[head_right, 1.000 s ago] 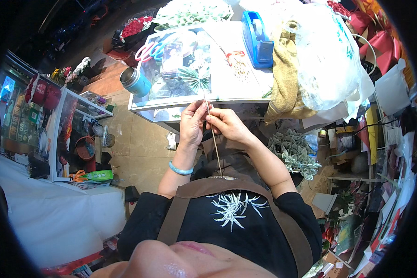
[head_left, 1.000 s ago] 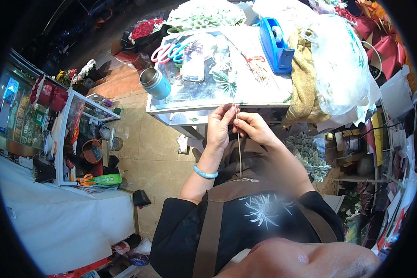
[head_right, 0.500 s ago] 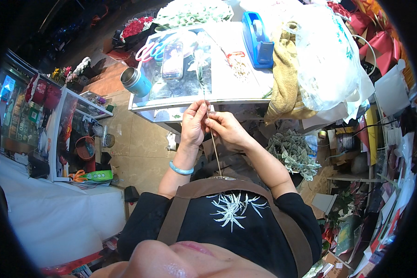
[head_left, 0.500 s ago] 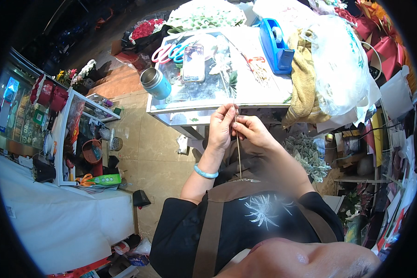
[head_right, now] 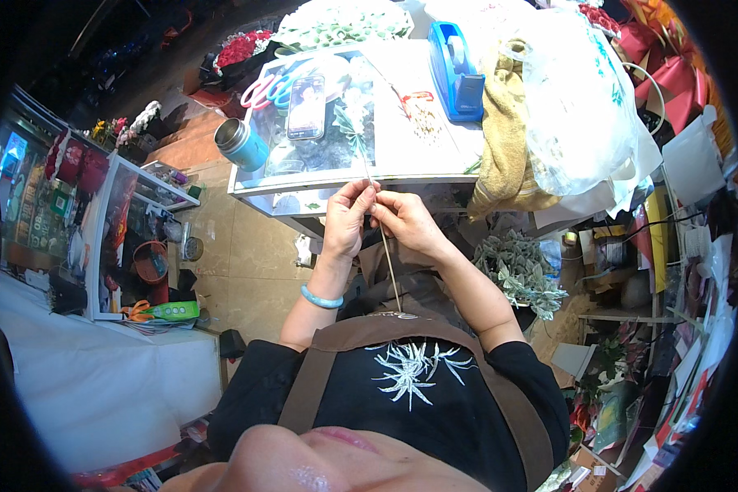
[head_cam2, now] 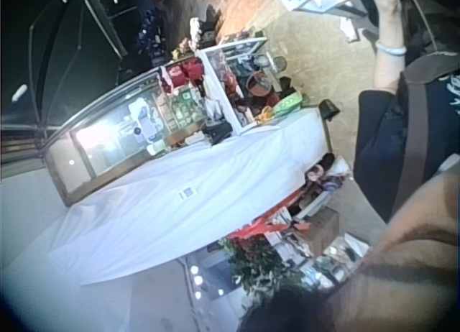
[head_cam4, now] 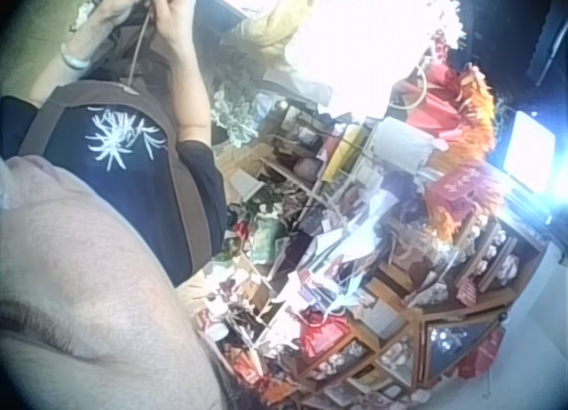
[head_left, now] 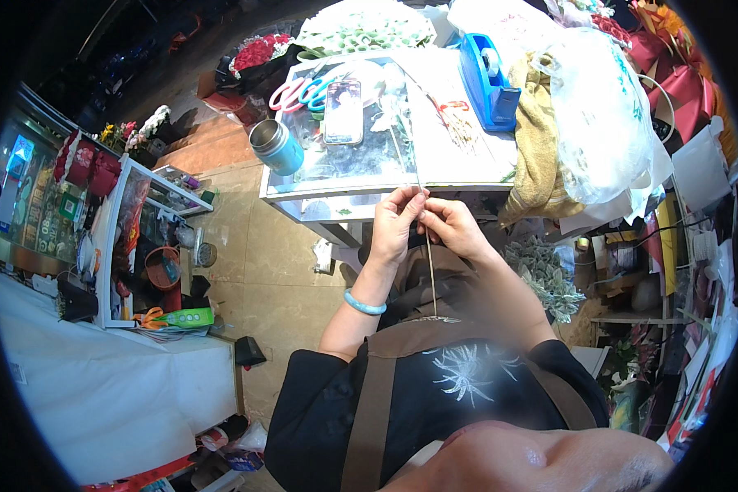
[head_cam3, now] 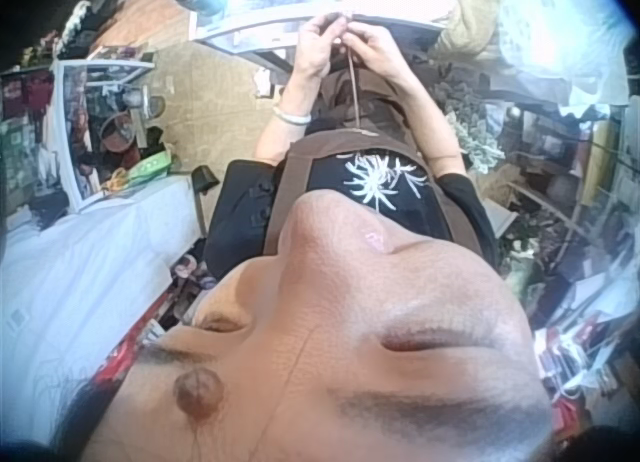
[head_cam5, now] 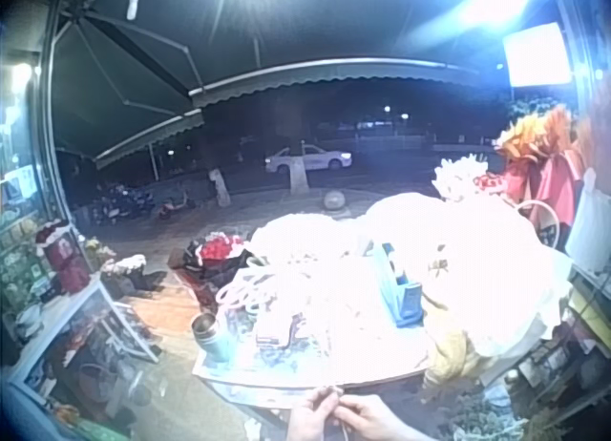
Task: The person assembles small fan-shaped artificial foliage pieces by hand. They pick up each piece, wrap a thin wire around its base to secure it, and place the finished unit into a nearby container. The process repeats for several identical units.
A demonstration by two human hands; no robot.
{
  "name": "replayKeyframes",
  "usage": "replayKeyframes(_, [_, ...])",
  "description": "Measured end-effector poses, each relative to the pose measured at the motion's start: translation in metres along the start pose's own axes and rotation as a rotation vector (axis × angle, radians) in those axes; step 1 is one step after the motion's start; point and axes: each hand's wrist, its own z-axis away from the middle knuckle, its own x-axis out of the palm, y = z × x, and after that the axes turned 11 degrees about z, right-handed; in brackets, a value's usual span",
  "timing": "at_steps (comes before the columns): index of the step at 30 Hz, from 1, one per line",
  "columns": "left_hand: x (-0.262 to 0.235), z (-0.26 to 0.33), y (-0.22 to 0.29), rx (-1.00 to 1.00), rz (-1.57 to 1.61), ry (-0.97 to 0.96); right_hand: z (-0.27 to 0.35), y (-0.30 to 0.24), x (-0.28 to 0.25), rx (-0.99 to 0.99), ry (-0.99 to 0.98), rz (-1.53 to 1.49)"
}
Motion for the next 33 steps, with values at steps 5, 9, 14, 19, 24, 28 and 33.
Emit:
replayKeyframes(5, [0.003,-0.002,0.003,0.015,0.003,-0.004,0.003,0.003,0.005,0.008,-0.022,0.032])
replayKeyframes(9, [0.008,-0.002,0.004,0.010,-0.051,0.046,0.007,0.007,0.009,0.018,-0.031,-0.018])
replayKeyframes(14, [0.011,-0.001,0.003,0.031,-0.160,0.083,0.008,0.008,0.008,0.015,-0.023,-0.038])
replayKeyframes(19, [0.014,0.000,-0.001,0.206,-0.340,0.032,0.008,0.007,0.006,0.030,0.013,-0.014])
replayKeyframes(24, [0.016,0.001,0.003,0.181,-0.357,0.007,0.008,0.009,0.005,0.016,0.031,0.028])
replayKeyframes(28, [0.022,0.003,0.008,0.107,-0.255,0.015,0.008,0.011,0.006,0.004,0.055,0.042])
replayKeyframes(33, [0.020,0.001,0.008,0.048,-0.173,0.031,0.008,0.011,0.005,-0.002,0.054,0.065])
